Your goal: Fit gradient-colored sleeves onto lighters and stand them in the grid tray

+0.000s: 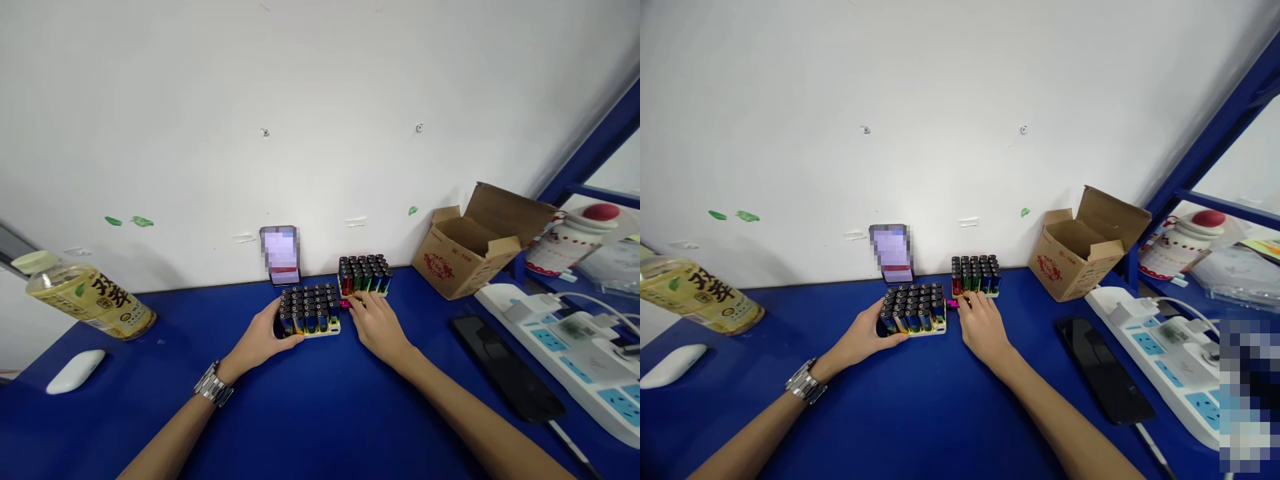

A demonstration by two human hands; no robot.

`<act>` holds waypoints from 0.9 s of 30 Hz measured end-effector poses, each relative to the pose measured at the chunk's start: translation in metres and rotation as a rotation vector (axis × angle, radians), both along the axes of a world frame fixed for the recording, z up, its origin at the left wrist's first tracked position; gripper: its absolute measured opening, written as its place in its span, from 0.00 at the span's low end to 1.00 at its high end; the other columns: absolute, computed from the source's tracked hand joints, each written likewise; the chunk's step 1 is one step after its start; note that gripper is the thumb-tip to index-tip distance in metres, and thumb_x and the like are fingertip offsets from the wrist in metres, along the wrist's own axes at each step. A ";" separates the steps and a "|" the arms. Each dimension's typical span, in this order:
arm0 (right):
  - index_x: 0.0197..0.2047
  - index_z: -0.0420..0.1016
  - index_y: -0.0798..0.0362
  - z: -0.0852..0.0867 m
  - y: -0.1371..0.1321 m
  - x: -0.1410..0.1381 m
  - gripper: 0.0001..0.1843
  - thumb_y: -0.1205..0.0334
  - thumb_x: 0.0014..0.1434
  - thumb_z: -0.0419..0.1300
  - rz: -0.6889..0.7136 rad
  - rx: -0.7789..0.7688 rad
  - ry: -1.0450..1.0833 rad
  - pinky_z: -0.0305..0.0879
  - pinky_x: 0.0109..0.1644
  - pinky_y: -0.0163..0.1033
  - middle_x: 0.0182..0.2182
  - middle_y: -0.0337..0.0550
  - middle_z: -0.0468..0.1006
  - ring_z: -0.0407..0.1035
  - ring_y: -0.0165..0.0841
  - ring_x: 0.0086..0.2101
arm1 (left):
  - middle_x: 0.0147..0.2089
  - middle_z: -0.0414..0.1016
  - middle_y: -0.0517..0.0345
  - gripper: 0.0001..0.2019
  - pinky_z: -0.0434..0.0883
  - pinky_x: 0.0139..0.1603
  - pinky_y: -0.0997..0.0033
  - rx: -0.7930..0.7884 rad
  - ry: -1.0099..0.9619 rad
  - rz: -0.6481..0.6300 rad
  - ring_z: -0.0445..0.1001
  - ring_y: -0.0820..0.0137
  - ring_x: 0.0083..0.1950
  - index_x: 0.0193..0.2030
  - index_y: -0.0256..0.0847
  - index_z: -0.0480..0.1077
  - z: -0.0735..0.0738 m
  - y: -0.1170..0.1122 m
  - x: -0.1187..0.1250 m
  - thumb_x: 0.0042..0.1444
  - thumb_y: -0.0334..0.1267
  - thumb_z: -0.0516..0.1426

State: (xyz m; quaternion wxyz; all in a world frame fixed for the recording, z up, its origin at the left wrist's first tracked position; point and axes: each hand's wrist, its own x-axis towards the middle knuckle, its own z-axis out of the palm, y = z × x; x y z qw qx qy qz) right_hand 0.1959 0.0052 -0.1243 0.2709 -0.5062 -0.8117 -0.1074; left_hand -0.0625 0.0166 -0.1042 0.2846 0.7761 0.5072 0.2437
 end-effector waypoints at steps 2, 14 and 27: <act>0.47 0.73 0.57 0.000 0.000 0.000 0.12 0.65 0.63 0.52 -0.036 -0.006 -0.087 0.64 0.42 0.45 0.41 0.53 0.74 0.65 0.43 0.40 | 0.62 0.66 0.51 0.39 0.64 0.62 0.54 0.014 -0.007 -0.004 0.66 0.57 0.61 0.64 0.43 0.54 -0.001 0.000 0.000 0.47 0.52 0.61; 0.39 0.61 0.53 -0.002 -0.003 -0.003 0.11 0.63 0.67 0.40 0.014 -0.283 0.477 0.60 0.30 0.38 0.26 0.42 0.70 0.65 0.34 0.26 | 0.61 0.67 0.52 0.38 0.66 0.60 0.56 0.027 -0.023 0.002 0.67 0.58 0.60 0.64 0.43 0.56 0.000 -0.001 0.000 0.47 0.52 0.61; 0.09 0.54 0.51 0.003 0.003 -0.010 0.25 0.49 0.52 0.51 0.152 -0.746 1.591 0.40 0.17 0.33 0.07 0.31 0.48 0.44 0.23 0.11 | 0.61 0.67 0.52 0.38 0.65 0.61 0.55 0.020 -0.033 -0.002 0.67 0.58 0.61 0.64 0.43 0.55 0.004 -0.004 0.002 0.48 0.51 0.61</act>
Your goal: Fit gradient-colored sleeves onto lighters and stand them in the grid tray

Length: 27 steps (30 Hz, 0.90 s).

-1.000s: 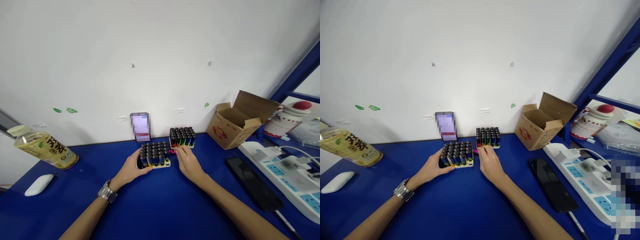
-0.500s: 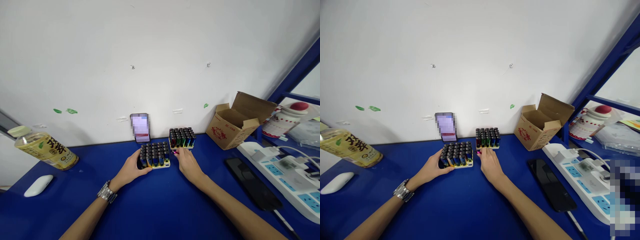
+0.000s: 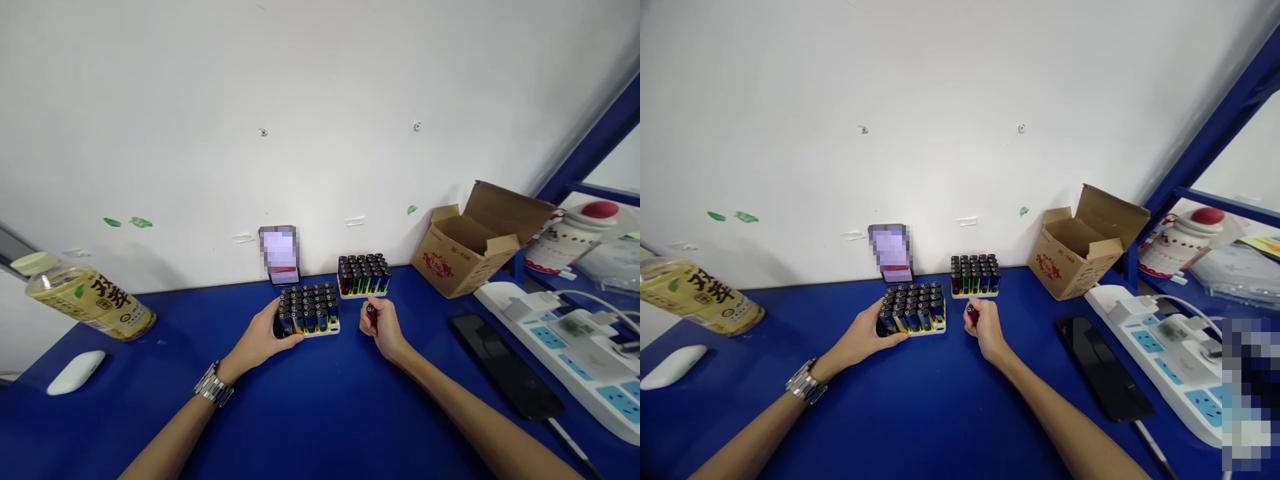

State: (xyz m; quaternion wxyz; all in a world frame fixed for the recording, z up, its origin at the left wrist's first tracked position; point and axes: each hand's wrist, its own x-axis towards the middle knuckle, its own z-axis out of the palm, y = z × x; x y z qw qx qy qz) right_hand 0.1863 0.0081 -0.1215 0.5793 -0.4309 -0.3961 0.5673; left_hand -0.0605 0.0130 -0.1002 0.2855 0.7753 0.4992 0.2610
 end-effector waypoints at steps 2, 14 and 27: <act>0.08 0.52 0.51 0.001 0.000 -0.001 0.23 0.54 0.49 0.51 -0.047 -0.009 -0.008 0.37 0.17 0.32 0.06 0.31 0.48 0.43 0.22 0.11 | 0.62 0.66 0.51 0.38 0.64 0.62 0.55 -0.005 0.013 0.001 0.66 0.58 0.61 0.64 0.43 0.54 0.002 -0.001 0.001 0.48 0.51 0.61; 0.10 0.54 0.51 0.007 -0.001 -0.002 0.22 0.52 0.50 0.50 -0.050 -0.006 0.016 0.40 0.17 0.32 0.07 0.31 0.49 0.43 0.22 0.11 | 0.62 0.66 0.52 0.37 0.64 0.62 0.55 -0.027 0.027 0.004 0.66 0.59 0.61 0.63 0.43 0.55 0.005 -0.002 0.002 0.48 0.51 0.61; 0.20 0.64 0.52 0.001 -0.004 -0.003 0.26 0.43 0.61 0.48 0.015 0.210 -0.275 0.56 0.24 0.35 0.14 0.36 0.62 0.57 0.28 0.19 | 0.61 0.67 0.52 0.36 0.65 0.61 0.56 0.001 0.021 0.001 0.67 0.58 0.61 0.63 0.43 0.55 0.004 -0.002 0.002 0.49 0.51 0.61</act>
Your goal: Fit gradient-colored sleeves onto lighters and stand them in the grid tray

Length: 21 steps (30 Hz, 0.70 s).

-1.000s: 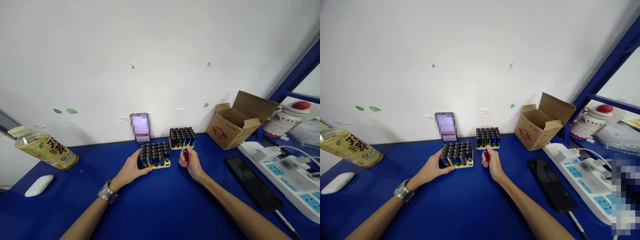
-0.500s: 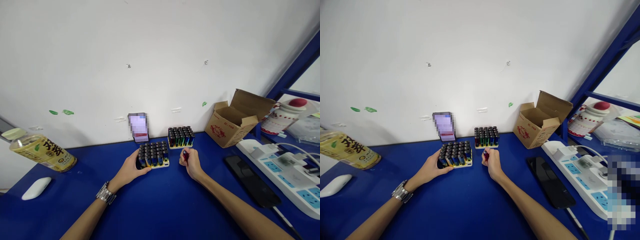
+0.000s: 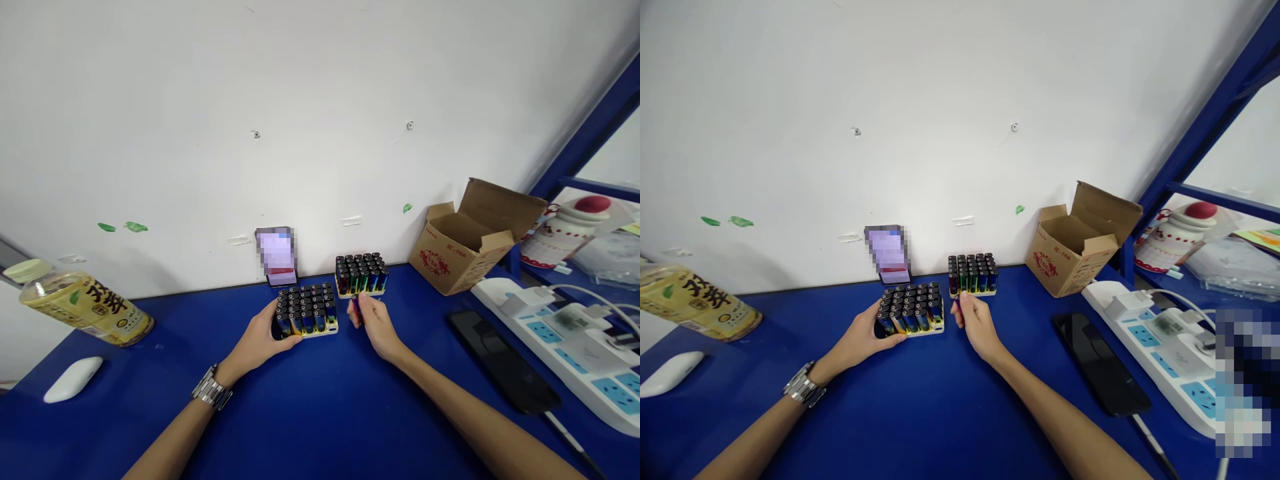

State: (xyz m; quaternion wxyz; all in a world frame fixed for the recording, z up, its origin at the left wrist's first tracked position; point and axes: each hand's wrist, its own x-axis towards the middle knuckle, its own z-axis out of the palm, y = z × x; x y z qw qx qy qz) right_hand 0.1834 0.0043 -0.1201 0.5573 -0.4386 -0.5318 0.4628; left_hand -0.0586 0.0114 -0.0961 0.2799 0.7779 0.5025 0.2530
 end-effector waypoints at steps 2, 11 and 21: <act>0.25 0.68 0.53 0.004 -0.003 -0.001 0.24 0.43 0.62 0.49 0.012 0.098 -0.139 0.61 0.30 0.36 0.20 0.39 0.68 0.63 0.31 0.24 | 0.62 0.67 0.52 0.37 0.65 0.61 0.56 0.000 -0.001 0.000 0.67 0.58 0.61 0.63 0.43 0.55 -0.002 0.001 0.000 0.49 0.52 0.61; 0.26 0.74 0.52 0.005 -0.011 0.000 0.17 0.55 0.63 0.53 0.042 0.320 -0.381 0.61 0.30 0.37 0.22 0.40 0.69 0.64 0.32 0.25 | 0.62 0.67 0.51 0.37 0.64 0.62 0.55 0.007 -0.009 -0.005 0.66 0.58 0.61 0.63 0.43 0.55 -0.001 0.000 0.000 0.49 0.51 0.61; 0.31 0.69 0.52 0.000 -0.015 -0.004 0.16 0.59 0.66 0.46 -0.012 0.426 -0.772 0.59 0.32 0.39 0.25 0.44 0.73 0.65 0.34 0.26 | 0.61 0.67 0.50 0.36 0.64 0.62 0.53 0.026 -0.015 -0.018 0.66 0.57 0.61 0.63 0.43 0.55 0.000 0.000 0.000 0.49 0.50 0.61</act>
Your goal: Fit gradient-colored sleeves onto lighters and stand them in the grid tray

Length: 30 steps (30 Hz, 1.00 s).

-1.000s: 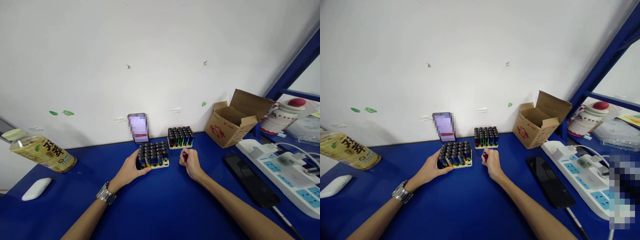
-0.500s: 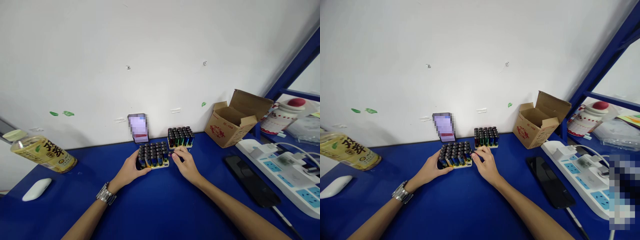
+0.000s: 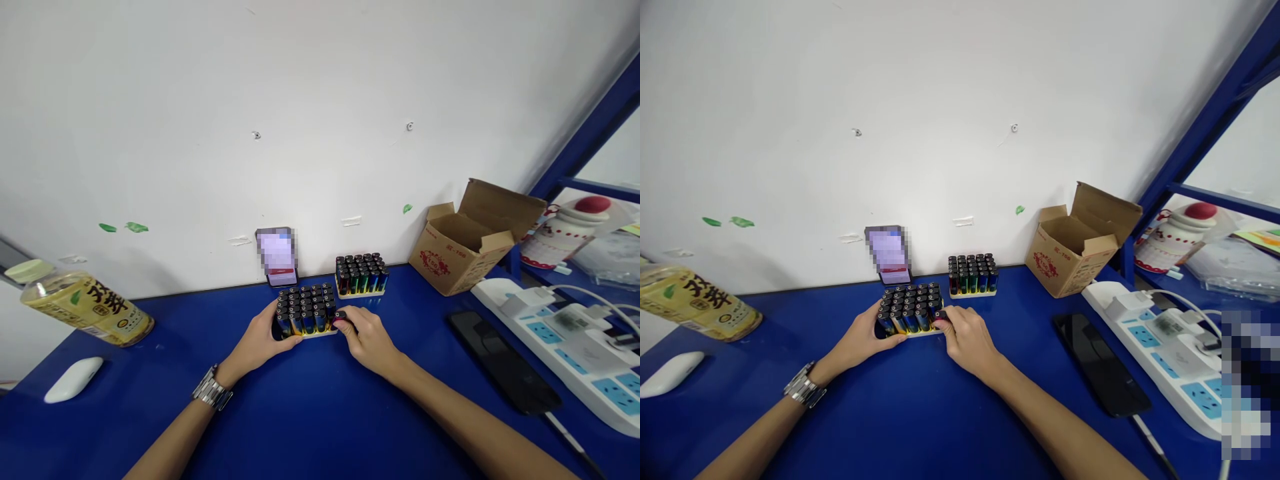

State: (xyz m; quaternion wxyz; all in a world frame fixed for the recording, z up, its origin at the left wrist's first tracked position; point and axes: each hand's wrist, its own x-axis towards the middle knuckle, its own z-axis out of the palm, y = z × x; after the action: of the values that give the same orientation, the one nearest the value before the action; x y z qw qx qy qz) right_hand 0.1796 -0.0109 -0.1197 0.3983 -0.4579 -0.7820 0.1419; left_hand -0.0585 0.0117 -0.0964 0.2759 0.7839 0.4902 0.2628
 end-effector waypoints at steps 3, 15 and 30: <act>0.26 0.66 0.52 0.002 -0.001 -0.001 0.20 0.54 0.66 0.46 -0.058 -0.042 -0.118 0.56 0.32 0.38 0.22 0.42 0.70 0.63 0.33 0.24 | 0.62 0.67 0.51 0.36 0.64 0.62 0.53 0.004 -0.007 -0.002 0.66 0.57 0.61 0.63 0.44 0.55 0.000 0.000 0.000 0.49 0.50 0.61; 0.63 0.53 0.52 0.002 0.005 0.007 0.39 0.66 0.48 0.60 0.079 -0.198 0.046 0.58 0.57 0.52 0.57 0.54 0.64 0.60 0.45 0.55 | 0.62 0.66 0.50 0.38 0.63 0.62 0.52 0.005 -0.002 -0.006 0.66 0.56 0.62 0.64 0.44 0.54 -0.005 0.001 -0.002 0.49 0.51 0.61; 0.52 0.56 0.49 0.008 0.009 0.018 0.39 0.61 0.39 0.70 0.349 -0.405 0.320 0.64 0.45 0.40 0.43 0.42 0.68 0.66 0.36 0.41 | 0.59 0.65 0.46 0.43 0.63 0.61 0.49 -0.098 -0.182 -0.042 0.64 0.52 0.60 0.60 0.44 0.56 -0.010 -0.020 0.034 0.38 0.50 0.68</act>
State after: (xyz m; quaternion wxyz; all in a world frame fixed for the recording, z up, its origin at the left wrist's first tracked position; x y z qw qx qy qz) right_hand 0.1980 -0.0020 -0.1118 0.3867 -0.3588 -0.7320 0.4313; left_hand -0.0242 -0.0086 -0.1065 0.3625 0.7525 0.4589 0.3030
